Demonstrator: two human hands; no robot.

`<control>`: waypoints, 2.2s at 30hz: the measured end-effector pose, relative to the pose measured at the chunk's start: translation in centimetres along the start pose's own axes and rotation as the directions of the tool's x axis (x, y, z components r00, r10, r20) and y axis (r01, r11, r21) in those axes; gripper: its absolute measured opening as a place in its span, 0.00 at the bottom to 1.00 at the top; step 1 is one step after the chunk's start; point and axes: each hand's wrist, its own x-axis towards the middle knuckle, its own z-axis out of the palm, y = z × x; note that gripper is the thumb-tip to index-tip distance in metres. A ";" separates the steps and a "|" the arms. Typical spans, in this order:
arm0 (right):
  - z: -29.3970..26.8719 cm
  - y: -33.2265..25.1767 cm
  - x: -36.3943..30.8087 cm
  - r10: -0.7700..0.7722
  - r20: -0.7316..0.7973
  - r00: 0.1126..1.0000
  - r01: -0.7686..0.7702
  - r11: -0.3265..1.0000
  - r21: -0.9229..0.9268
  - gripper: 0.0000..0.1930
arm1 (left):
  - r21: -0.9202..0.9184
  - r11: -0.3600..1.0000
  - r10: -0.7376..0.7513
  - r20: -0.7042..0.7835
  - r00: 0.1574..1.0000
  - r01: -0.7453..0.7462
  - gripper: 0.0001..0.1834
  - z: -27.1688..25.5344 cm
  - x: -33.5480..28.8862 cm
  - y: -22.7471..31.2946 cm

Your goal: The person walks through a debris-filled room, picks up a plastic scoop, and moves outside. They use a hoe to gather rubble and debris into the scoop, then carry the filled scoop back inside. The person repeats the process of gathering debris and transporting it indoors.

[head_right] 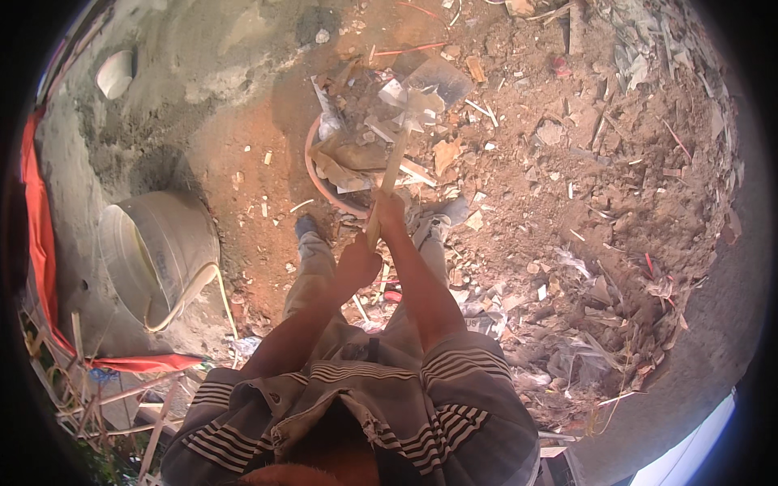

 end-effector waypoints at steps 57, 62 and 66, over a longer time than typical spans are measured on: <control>1.9 13.5 -12.5 0.085 -0.178 0.980 -0.070 0.994 0.085 0.12 | 0.059 0.918 -0.392 0.263 0.881 0.391 0.29 -3.7 -14.9 -11.5; 1.5 12.2 -16.2 0.185 -0.062 0.981 -0.169 0.964 0.208 0.12 | -0.040 0.970 -0.220 0.269 0.938 0.239 0.29 -3.7 -18.0 -12.1; -0.8 7.7 -10.9 0.028 -0.111 0.993 0.002 0.965 0.263 0.11 | 0.028 0.974 -0.223 0.233 0.947 0.223 0.25 -2.3 -11.3 -8.3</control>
